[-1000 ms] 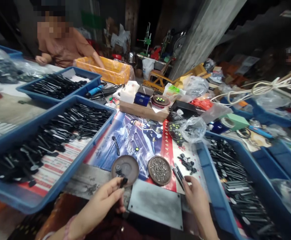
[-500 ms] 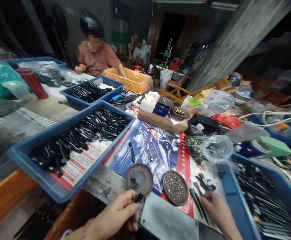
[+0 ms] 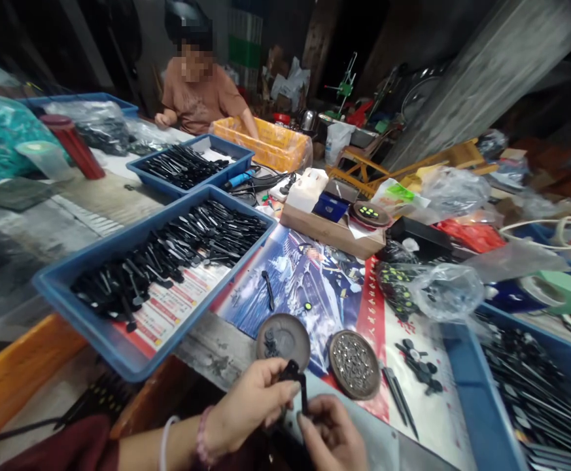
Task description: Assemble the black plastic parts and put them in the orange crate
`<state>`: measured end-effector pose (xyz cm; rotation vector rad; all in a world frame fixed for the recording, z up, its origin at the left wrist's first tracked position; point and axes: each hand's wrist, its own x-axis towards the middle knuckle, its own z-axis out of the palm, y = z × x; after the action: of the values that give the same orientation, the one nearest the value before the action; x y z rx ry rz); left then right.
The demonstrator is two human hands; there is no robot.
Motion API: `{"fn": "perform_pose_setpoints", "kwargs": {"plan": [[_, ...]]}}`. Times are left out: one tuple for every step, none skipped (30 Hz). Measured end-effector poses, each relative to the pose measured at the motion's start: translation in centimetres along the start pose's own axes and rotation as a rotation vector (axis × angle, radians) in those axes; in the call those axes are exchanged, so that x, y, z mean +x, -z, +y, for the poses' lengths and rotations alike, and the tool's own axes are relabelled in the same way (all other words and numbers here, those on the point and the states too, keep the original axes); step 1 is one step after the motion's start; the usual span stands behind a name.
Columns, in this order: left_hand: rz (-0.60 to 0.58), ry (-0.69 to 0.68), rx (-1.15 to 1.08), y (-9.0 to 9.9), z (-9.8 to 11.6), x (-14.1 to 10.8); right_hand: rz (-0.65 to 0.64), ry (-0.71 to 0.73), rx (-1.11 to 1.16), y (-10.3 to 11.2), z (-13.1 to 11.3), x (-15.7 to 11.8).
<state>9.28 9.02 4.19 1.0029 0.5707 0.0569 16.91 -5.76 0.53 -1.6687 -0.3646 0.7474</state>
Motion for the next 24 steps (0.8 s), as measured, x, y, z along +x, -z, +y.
{"fn": "perform_pose_setpoints", "kwargs": {"plan": [[0.005,-0.004,-0.014,0.0,0.1,0.0,-0.053,-0.007,0.028,-0.9,-0.1,0.1],[0.016,-0.006,-0.025,0.2,0.1,-0.1,-0.096,-0.013,0.053,-1.6,-0.2,0.1],[0.031,-0.008,-0.032,0.3,0.2,-0.2,-0.138,-0.019,0.075,-2.1,-0.4,0.2],[0.046,-0.008,-0.035,0.5,0.2,-0.3,-0.169,-0.021,0.096,-2.6,-0.5,0.3],[0.061,-0.009,-0.034,0.8,0.3,-0.5,-0.189,-0.018,0.117,-3.1,-0.6,0.4],[0.069,-0.011,-0.027,1.1,0.3,-0.7,-0.204,-0.011,0.134,-3.5,-0.7,0.4],[0.071,-0.015,-0.019,1.4,0.3,-0.9,-0.225,-0.006,0.148,-3.9,-0.7,0.3],[0.07,-0.021,-0.013,1.7,0.3,-1.1,-0.244,-0.003,0.16,-4.3,-0.8,0.3],[0.067,-0.026,-0.013,2.1,0.3,-1.2,-0.258,-0.002,0.169,-4.6,-0.9,0.2],[0.064,-0.034,-0.018,2.4,0.3,-1.4,-0.273,-0.006,0.166,-4.8,-1.1,0.2],[0.062,-0.043,-0.024,2.8,0.3,-1.5,-0.298,-0.016,0.143,-4.9,-1.4,0.2],[0.063,-0.05,-0.029,3.1,0.3,-1.5,-0.32,-0.022,0.099,-4.8,-1.9,0.4],[0.069,-0.058,-0.03,3.5,0.2,-1.5,-0.332,-0.02,0.037,-4.6,-2.4,0.6],[0.077,-0.063,-0.026,3.9,0.2,-1.5,-0.327,-0.006,-0.038,-4.3,-3.0,1.1],[0.085,-0.063,-0.021,4.2,0.2,-1.5,-0.302,0.021,-0.118,-4.0,-3.5,1.8],[0.092,-0.056,-0.015,4.6,0.2,-1.4,-0.263,0.057,-0.197,-3.6,-4.1,2.6],[0.097,-0.045,-0.01,4.9,0.3,-1.4,-0.222,0.099,-0.274,-3.3,-4.5,3.5],[0.099,-0.03,-0.007,5.2,0.3,-1.3,-0.191,0.139,-0.355,-3.2,-4.9,4.6],[0.099,-0.013,-0.004,5.4,0.3,-1.3,-0.182,0.173,-0.453,-3.2,-5.1,5.6],[0.098,0.002,0.001,5.6,0.4,-1.3,-0.187,0.199,-0.559,-3.3,-5.3,6.7],[0.1,0.012,0.006,5.7,0.4,-1.3,-0.198,0.217,-0.661,-3.6,-5.4,7.7],[0.102,0.019,0.013,5.8,0.4,-1.4,-0.207,0.228,-0.746,-4.0,-5.5,8.6],[0.104,0.025,0.02,5.9,0.3,-1.4,-0.21,0.237,-0.81,-4.5,-5.5,9.3],[0.106,0.028,0.029,6.0,0.3,-1.4,-0.208,0.244,-0.85,-5.0,-5.5,9.9]]}}
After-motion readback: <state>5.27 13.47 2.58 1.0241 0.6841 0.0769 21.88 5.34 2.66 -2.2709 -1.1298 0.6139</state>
